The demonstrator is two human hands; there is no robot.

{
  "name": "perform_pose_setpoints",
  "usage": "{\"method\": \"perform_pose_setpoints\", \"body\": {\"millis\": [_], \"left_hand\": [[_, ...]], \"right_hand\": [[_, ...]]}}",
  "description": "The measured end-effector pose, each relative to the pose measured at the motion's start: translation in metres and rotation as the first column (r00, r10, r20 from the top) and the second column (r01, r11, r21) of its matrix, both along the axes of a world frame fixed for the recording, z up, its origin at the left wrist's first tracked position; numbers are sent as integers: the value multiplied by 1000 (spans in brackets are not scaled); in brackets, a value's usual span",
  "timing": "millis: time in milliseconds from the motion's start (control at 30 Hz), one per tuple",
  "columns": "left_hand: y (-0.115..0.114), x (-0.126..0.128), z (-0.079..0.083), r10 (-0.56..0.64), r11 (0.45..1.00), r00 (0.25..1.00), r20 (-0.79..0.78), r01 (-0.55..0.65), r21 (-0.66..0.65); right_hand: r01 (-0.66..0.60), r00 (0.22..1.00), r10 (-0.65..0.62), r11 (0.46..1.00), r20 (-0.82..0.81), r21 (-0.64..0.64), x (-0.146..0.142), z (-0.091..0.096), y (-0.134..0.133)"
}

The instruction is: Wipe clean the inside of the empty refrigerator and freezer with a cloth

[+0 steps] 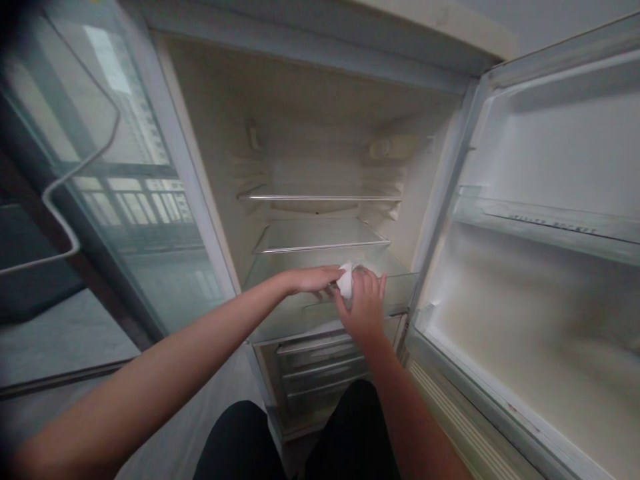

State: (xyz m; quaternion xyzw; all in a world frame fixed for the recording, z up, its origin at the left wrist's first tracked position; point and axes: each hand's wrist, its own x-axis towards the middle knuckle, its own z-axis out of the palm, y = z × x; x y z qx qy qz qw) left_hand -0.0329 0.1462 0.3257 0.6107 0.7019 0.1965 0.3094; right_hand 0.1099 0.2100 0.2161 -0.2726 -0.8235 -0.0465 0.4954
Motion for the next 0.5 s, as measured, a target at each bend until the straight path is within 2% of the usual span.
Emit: {"method": "perform_pose_setpoints", "body": {"millis": [67, 167, 233, 367, 433, 500], "left_hand": [[15, 5, -1, -14, 996, 989, 145, 27, -90], [27, 4, -3, -3, 993, 972, 234, 29, -110], [33, 0, -6, 24, 991, 978, 207, 5, -135], [52, -2, -13, 31, 962, 999, 18, -24, -273], [67, -2, -15, 15, 942, 999, -32, -25, -334], [85, 0, -13, 0, 935, 1000, -9, -3, -355]], "right_hand": [[-29, 999, 30, 999, -38, 39, 1, -4, 2], [-70, 991, 78, 994, -104, 83, 6, -8, 8], [-45, 983, 59, 996, -173, 81, 9, -13, 13], [64, 976, -49, 996, -210, 64, 8, -25, 21], [64, 975, -41, 993, -219, 99, 7, -31, 24], [49, 970, -14, 989, -243, 137, 6, -36, 28]]}}
